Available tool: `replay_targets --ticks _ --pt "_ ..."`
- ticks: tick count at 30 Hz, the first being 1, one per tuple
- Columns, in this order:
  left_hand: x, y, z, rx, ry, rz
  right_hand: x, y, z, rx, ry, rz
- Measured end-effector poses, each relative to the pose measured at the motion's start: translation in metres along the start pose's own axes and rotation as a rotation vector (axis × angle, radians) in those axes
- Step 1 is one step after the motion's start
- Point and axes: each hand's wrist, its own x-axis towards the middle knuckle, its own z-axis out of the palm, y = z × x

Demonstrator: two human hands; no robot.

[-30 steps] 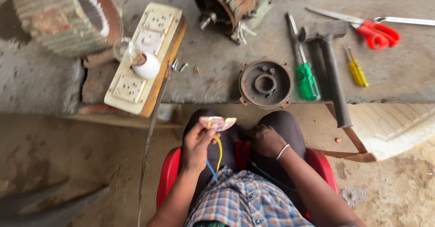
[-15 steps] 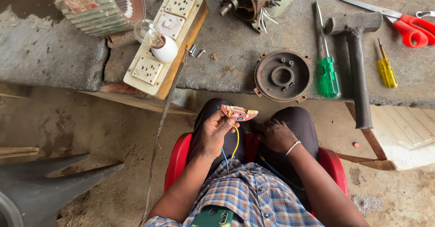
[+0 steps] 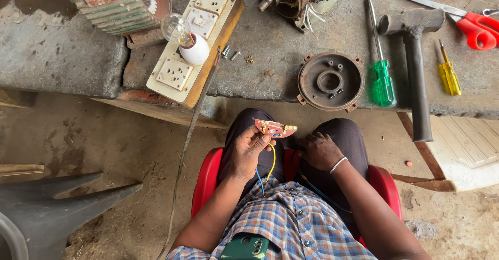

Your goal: The person sits on a chair and repairs a small electrical switch board with blue and yellow wires, holding it on their lap. They strip and position wire ends, tighten terminals with a screwdriver, tap the board with a hammer handle, use pliers, and periodically test the board against a bulb on a test board before picking up a phone.

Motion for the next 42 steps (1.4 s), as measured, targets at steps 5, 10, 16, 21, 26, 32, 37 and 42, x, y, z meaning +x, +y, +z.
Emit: replay_targets --ticks 5,10,16,21,26,32,37,42 --pt "-0.001 -0.002 -0.005 -0.016 0.011 -0.012 0.0 -0.002 -0.001 -0.018 -0.02 0.015" --pt "-0.003 -0.002 -0.006 -0.025 0.016 -0.036 0.001 -0.003 0.0 -0.031 -0.022 0.019" --pt "-0.006 0.002 -0.008 -0.034 0.012 -0.029 0.002 -0.005 0.003 -0.04 -0.009 0.021" --pt "-0.006 0.002 -0.007 -0.061 0.041 -0.046 0.003 -0.005 0.002 -0.044 -0.031 0.035" --pt "-0.005 0.001 -0.008 -0.063 0.048 -0.052 0.004 -0.005 0.001 -0.05 -0.059 0.033" --pt "-0.005 0.002 -0.008 -0.067 0.061 -0.061 0.004 -0.008 -0.002 -0.06 -0.072 0.041" --pt "-0.006 0.001 -0.009 -0.078 0.065 -0.046 0.004 -0.009 -0.004 -0.06 -0.055 0.034" --pt "-0.007 -0.008 -0.009 -0.085 0.059 -0.032 0.003 -0.003 0.001 -0.054 -0.041 0.027"
